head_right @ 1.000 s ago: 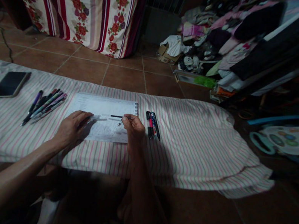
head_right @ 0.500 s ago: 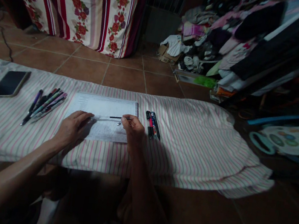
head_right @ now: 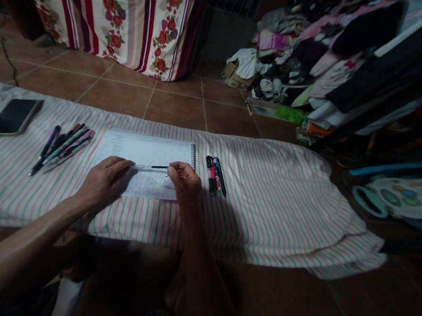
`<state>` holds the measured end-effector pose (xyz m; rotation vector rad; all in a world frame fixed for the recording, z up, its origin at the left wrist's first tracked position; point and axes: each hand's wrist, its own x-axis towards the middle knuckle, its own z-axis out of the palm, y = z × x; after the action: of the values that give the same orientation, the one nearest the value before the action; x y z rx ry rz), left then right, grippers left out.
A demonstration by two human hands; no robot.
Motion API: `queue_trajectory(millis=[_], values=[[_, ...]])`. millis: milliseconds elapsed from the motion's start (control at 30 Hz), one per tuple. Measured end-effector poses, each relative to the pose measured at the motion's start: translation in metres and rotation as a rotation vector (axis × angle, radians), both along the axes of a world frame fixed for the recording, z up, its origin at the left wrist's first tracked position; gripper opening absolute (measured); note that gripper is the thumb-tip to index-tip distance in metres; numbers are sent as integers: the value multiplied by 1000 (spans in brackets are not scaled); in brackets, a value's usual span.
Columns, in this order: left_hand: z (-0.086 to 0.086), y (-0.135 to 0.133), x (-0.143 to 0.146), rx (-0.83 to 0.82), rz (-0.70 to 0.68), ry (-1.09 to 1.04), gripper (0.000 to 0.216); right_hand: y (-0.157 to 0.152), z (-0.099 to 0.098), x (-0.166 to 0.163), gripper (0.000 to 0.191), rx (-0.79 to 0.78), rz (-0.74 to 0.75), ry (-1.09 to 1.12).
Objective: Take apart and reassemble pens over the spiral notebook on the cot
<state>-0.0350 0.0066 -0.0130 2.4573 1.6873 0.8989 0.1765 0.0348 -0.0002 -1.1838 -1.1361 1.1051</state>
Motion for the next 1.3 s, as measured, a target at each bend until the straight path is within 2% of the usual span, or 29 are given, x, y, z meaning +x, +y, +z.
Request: queue_trajectory(millis=[233, 600, 767, 867, 1033, 1200, 1300], values=[[3, -1, 7, -10, -58, -57, 26, -5, 0, -7, 25, -18, 93, -51], [6, -3, 23, -8, -95, -152, 28, -2, -11, -21, 20, 37, 163, -87], [5, -2, 24, -40, -71, -191, 29, -2, -11, -19, 31, 45, 173, -79], [5, -2, 24, -62, -41, -207, 29, -2, -9, -17, 36, 51, 143, -74], [6, -2, 24, -91, -14, -220, 29, 0, -9, -14, 33, 39, 43, -98], [4, -1, 22, -90, 25, -208, 28, 9, -20, 3, 26, 100, -122, -313], [3, -1, 20, -99, 34, -193, 28, 12, -24, 14, 23, 168, -142, -493]])
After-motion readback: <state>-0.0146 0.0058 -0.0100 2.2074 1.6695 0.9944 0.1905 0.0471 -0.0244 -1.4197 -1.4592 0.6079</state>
